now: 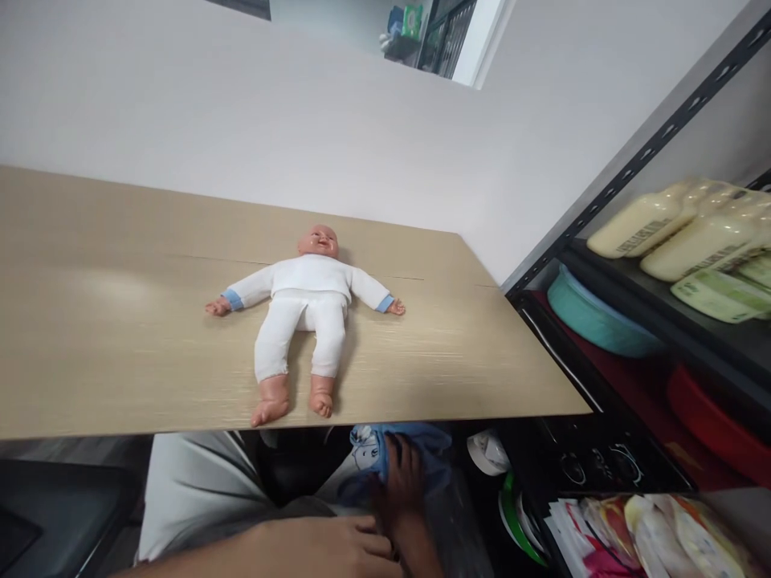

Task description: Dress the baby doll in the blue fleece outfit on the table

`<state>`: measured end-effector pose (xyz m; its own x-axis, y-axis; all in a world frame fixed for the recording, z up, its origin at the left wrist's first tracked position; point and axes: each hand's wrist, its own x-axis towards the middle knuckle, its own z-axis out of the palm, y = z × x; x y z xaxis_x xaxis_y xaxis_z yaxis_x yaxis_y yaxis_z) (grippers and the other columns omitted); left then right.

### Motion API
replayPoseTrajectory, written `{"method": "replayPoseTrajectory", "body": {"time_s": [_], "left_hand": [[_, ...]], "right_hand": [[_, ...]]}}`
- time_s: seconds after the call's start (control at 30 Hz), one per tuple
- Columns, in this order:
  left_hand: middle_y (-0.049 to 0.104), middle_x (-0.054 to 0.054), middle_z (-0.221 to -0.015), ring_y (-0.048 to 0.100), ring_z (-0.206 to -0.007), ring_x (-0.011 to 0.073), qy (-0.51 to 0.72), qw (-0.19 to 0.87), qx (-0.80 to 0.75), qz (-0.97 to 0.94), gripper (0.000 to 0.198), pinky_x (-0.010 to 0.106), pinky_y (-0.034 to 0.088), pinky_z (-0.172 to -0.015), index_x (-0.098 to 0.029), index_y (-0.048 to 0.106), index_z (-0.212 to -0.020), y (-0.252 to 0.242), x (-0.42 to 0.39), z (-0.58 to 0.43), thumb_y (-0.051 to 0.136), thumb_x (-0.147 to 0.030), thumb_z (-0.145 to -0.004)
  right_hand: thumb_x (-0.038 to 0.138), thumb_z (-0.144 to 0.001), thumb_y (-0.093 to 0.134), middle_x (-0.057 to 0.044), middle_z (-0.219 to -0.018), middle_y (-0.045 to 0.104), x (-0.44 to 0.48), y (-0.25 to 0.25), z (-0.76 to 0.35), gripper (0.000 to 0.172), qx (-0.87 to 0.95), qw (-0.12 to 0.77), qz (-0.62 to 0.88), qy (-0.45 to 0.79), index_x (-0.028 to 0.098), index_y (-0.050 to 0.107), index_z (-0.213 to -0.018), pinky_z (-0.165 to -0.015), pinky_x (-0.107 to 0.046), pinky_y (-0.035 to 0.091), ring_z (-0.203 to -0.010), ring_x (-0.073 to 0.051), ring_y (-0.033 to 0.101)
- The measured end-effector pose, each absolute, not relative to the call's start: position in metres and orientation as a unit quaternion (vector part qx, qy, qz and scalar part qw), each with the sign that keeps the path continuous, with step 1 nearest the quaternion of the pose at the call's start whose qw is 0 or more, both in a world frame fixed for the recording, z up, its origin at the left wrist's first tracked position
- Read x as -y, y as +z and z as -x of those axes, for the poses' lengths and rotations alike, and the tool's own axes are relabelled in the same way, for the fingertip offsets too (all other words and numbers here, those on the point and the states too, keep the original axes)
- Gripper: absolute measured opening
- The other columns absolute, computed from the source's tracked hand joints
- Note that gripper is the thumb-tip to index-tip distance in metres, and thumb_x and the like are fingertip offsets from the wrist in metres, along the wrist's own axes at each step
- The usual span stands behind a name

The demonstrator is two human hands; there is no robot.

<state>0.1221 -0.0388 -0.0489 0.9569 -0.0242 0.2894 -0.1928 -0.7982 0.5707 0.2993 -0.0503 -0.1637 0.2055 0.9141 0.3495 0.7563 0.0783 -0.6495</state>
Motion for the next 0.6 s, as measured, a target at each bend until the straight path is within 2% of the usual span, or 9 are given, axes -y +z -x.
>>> {"method": "replayPoseTrajectory", "body": {"time_s": [0.07, 0.13, 0.23, 0.33, 0.4, 0.47, 0.53, 0.6], "left_hand": [[0.072, 0.009, -0.126, 0.070, -0.112, 0.0276, 0.131, 0.320, 0.032, -0.938, 0.016, 0.041, 0.052, -0.092, -0.024, 0.063, -0.111, -0.065, 0.040, -0.123, 0.052, -0.016, -0.102], [0.071, 0.006, -0.123, 0.070, -0.109, 0.0266, 0.131, 0.367, 0.003, -0.921, 0.007, 0.039, 0.052, -0.092, -0.025, 0.063, -0.107, -0.070, 0.037, -0.117, 0.061, -0.023, -0.100], [0.070, 0.004, -0.116, 0.068, -0.106, 0.0247, 0.155, 0.463, -0.107, -0.866, 0.022, 0.035, 0.052, -0.092, -0.025, 0.060, -0.105, -0.070, 0.032, -0.098, 0.075, -0.030, -0.090], [0.068, 0.005, -0.112, 0.065, -0.107, 0.0230, 0.201, 0.500, -0.261, -0.801, 0.017, 0.034, 0.051, -0.094, -0.023, 0.058, -0.108, -0.071, 0.032, -0.076, 0.068, -0.025, -0.094], [0.066, 0.007, -0.116, 0.063, -0.111, 0.0229, 0.242, 0.490, -0.310, -0.778, 0.015, 0.035, 0.051, -0.099, -0.022, 0.057, -0.112, -0.072, 0.034, -0.064, 0.062, -0.022, -0.098], [0.063, 0.010, -0.125, 0.060, -0.120, 0.0239, 0.286, 0.462, -0.330, -0.772, 0.021, 0.038, 0.049, -0.106, -0.023, 0.056, -0.120, -0.072, 0.038, -0.057, 0.060, -0.021, -0.100], [0.057, 0.012, -0.140, 0.055, -0.133, 0.0257, 0.320, 0.419, -0.345, -0.777, 0.035, 0.042, 0.045, -0.115, -0.026, 0.053, -0.134, -0.069, 0.043, -0.053, 0.061, -0.020, -0.101], [0.049, 0.012, -0.153, 0.047, -0.144, 0.0281, 0.337, 0.371, -0.360, -0.787, 0.053, 0.046, 0.041, -0.121, -0.031, 0.046, -0.148, -0.061, 0.046, -0.052, 0.065, -0.021, -0.100]], "right_hand": [[0.031, -0.088, 0.065, -0.015, -0.116, 0.073, 0.052, -0.174, -0.307, 0.035, 0.631, 0.374, 0.676, 0.074, 0.036, 0.080, -0.119, -0.097, -0.065, 0.049, -0.110, -0.046, 0.067], [0.031, -0.096, 0.056, -0.013, -0.108, 0.075, 0.052, -0.180, -0.316, 0.033, 0.639, 0.364, 0.674, 0.062, 0.035, 0.082, -0.114, -0.094, -0.060, 0.052, -0.105, -0.041, 0.070], [0.037, -0.101, 0.050, -0.010, -0.105, 0.079, 0.050, -0.177, -0.327, 0.035, 0.658, 0.338, 0.667, 0.092, 0.032, 0.082, -0.114, -0.096, -0.055, 0.054, -0.102, -0.036, 0.072], [0.050, -0.103, 0.047, -0.014, -0.108, 0.080, 0.052, -0.159, -0.332, 0.045, 0.618, 0.345, 0.687, 0.164, 0.022, 0.082, -0.109, -0.098, -0.050, 0.054, -0.106, -0.035, 0.072], [0.060, -0.102, 0.047, -0.015, -0.100, 0.081, 0.056, -0.142, -0.332, 0.053, 0.573, 0.358, 0.702, 0.227, 0.020, 0.081, -0.099, -0.089, -0.043, 0.055, -0.098, -0.034, 0.073], [0.069, -0.099, 0.051, -0.010, -0.083, 0.077, 0.060, -0.121, -0.329, 0.059, 0.548, 0.363, 0.689, 0.306, 0.019, 0.078, -0.087, -0.075, -0.035, 0.052, -0.082, -0.028, 0.071], [0.077, -0.095, 0.053, -0.005, -0.068, 0.068, 0.065, -0.100, -0.325, 0.066, 0.521, 0.375, 0.659, 0.392, 0.018, 0.072, -0.074, -0.065, -0.031, 0.047, -0.067, -0.022, 0.062], [0.083, -0.090, 0.055, -0.002, -0.063, 0.062, 0.069, -0.079, -0.321, 0.071, 0.475, 0.398, 0.634, 0.462, 0.017, 0.068, -0.068, -0.061, -0.029, 0.044, -0.062, -0.018, 0.055]]}}
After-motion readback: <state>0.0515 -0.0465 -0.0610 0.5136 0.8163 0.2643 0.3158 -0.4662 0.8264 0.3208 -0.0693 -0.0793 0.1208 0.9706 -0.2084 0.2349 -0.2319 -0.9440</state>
